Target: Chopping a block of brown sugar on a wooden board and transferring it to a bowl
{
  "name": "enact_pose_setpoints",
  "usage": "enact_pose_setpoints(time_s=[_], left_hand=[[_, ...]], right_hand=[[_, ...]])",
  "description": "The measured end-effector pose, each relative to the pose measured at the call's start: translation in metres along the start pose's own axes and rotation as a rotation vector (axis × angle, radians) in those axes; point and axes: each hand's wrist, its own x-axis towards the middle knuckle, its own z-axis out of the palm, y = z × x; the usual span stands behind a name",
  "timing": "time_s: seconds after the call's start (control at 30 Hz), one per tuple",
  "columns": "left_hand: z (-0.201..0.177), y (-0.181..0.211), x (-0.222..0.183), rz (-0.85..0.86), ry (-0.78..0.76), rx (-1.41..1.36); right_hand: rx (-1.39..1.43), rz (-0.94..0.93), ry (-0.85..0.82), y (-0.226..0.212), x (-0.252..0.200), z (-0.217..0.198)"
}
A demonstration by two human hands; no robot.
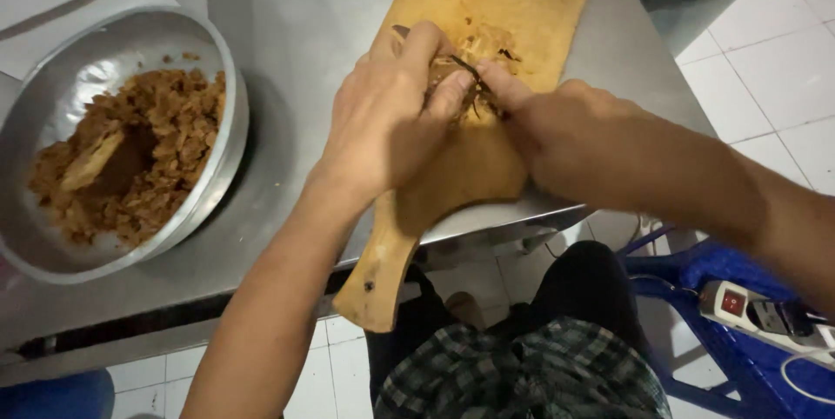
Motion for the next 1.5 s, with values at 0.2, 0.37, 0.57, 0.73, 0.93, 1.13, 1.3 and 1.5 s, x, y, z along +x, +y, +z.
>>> enact_pose_setpoints(time_s=[0.2, 0.37, 0.57, 0.73, 0.93, 1.13, 1.3, 1.5], left_hand=[[0.003, 0.019, 0.004, -0.380, 0.054, 0.024], [0.005, 0.008, 0.012, -0.418, 0.211, -0.140], [-0.005, 0.033, 0.009, -0.617, 0.167, -0.201], [0.006, 0.018, 0.007, -0.514, 0.244, -0.238], [0.009, 0.005, 0.004, -0.319, 0.288, -0.336], [-0.002, 0.018, 0.013, -0.543, 0.237, -0.291], [-0.001, 0.027, 0.005, -0.683, 0.206, -0.314], [0.008, 0.020, 0.000, -0.588, 0.278, -0.356]], right_hand=[[0.391, 0.153, 0.068, -0.009, -0.031, -0.023], [0.138, 0.236, -0.072, -0.012, -0.036, -0.016], [-0.035, -0.058, 0.082, 0.027, -0.005, 0.030], [-0.016, -0.004, -0.029, -0.005, -0.009, 0.001], [0.089, 0.102, -0.096, -0.009, -0.003, -0.003], [0.341, 0.231, -0.006, -0.018, -0.034, -0.022], [0.391, 0.203, -0.012, -0.014, -0.044, -0.013], [0.130, -0.126, 0.126, 0.008, -0.014, 0.016]])
